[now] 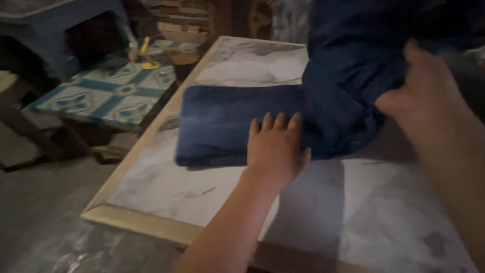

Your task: The person folds a gray and white polo shirt, a pair of blue jeans, and a white sweater by hand on a table.

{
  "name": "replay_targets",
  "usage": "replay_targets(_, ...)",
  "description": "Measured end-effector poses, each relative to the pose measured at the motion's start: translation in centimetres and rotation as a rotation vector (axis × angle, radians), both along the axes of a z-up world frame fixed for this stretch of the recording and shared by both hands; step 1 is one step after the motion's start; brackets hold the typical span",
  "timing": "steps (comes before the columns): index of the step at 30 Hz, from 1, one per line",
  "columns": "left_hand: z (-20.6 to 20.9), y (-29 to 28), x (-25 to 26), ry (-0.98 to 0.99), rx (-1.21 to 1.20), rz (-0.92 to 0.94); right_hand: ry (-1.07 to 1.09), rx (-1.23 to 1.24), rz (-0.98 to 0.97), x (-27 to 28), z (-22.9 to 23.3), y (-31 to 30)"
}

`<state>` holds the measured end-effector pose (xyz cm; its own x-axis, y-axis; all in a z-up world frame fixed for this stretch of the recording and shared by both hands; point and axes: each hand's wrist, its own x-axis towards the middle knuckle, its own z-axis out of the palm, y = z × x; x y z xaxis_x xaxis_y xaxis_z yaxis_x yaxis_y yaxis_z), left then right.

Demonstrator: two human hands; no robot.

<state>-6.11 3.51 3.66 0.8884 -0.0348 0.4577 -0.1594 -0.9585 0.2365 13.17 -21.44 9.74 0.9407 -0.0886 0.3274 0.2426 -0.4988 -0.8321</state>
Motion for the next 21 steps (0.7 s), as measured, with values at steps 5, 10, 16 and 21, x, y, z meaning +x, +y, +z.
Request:
replay_targets(5, -0.1, -2.0, 1.5, 0.072, 0.002, -0.047, 0.185, 0.633, 0.004, -0.3, -5.9, -9.7)
replay_targets(10, -1.4, -0.8, 1.6, -0.038, 0.010, -0.079, 0.144, 0.525, -0.109, -4.1, -10.4, -12.5)
replay_targets(16, -2.8, -0.1, 2.2, -0.245, -0.024, -0.180, -0.125, 0.071, -0.329, -14.3, -5.3, -0.8)
replay_targets(21, -2.3, 1.4, 0.9, -0.248, -0.148, -0.111, 0.331, -0.333, -0.151, -14.1, -1.1, 5.4)
